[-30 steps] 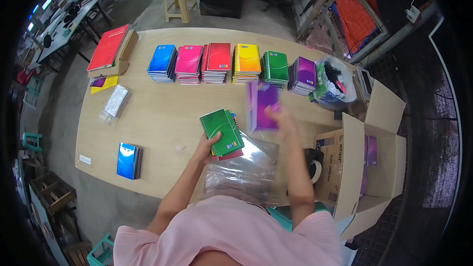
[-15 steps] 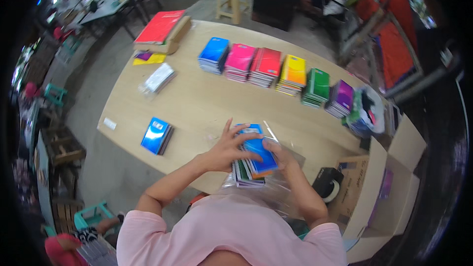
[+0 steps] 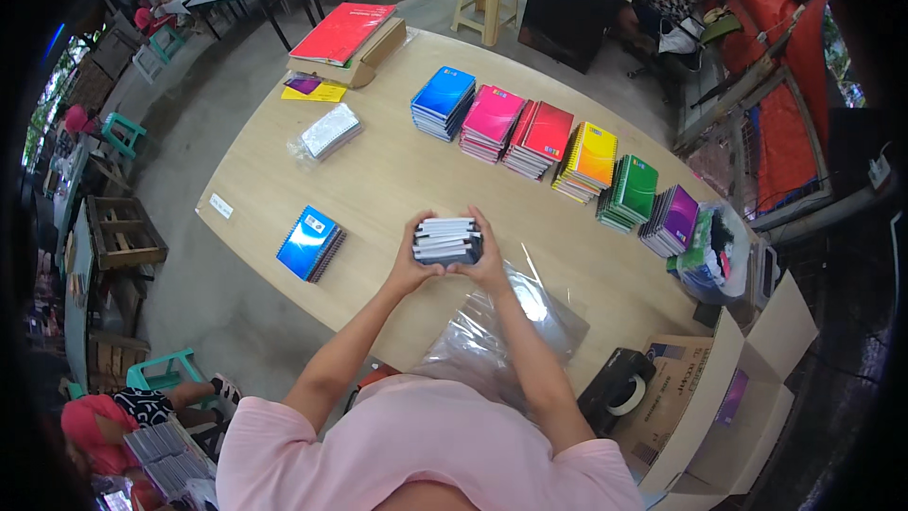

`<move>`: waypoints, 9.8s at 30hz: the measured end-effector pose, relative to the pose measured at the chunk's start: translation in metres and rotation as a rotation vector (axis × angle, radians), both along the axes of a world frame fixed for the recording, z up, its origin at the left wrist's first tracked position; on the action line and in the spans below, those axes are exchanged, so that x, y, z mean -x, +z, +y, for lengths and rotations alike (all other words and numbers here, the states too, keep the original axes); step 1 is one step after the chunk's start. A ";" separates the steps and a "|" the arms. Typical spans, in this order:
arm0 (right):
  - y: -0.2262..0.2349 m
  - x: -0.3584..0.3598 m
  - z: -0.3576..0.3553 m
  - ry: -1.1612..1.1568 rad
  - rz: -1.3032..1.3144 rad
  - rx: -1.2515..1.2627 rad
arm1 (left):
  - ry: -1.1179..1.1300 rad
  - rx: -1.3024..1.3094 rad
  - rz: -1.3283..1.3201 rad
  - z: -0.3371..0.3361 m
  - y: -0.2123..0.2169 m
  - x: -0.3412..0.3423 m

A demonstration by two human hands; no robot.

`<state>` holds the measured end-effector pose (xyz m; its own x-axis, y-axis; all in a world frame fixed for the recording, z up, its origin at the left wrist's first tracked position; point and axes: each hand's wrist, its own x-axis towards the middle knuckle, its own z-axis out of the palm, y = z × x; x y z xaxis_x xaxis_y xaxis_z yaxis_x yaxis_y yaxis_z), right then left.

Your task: The person organizes and stacks small spiral-bound notebooks by color on a wooden table, then groups them by color and places the stacks into a large cardboard box.

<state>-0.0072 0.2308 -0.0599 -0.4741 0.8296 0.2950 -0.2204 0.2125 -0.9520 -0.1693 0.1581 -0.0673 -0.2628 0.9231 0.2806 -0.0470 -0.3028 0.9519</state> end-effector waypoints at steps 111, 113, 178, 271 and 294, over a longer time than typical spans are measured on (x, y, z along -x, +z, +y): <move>0.033 -0.025 -0.086 0.097 0.753 1.009 | -0.200 0.459 0.537 -0.056 0.158 -0.037; 0.030 -0.029 -0.085 0.205 0.786 0.962 | -0.265 0.499 0.447 -0.057 0.161 -0.034; 0.074 0.283 -0.045 0.249 -0.991 -0.157 | 0.706 0.665 -0.201 -0.148 0.070 0.193; 0.073 0.074 0.217 -0.626 -0.919 -0.021 | -0.270 0.370 -1.093 0.154 -0.006 0.095; 0.061 -0.004 0.233 -0.960 -1.191 0.099 | -0.358 0.411 -0.871 0.146 -0.020 0.034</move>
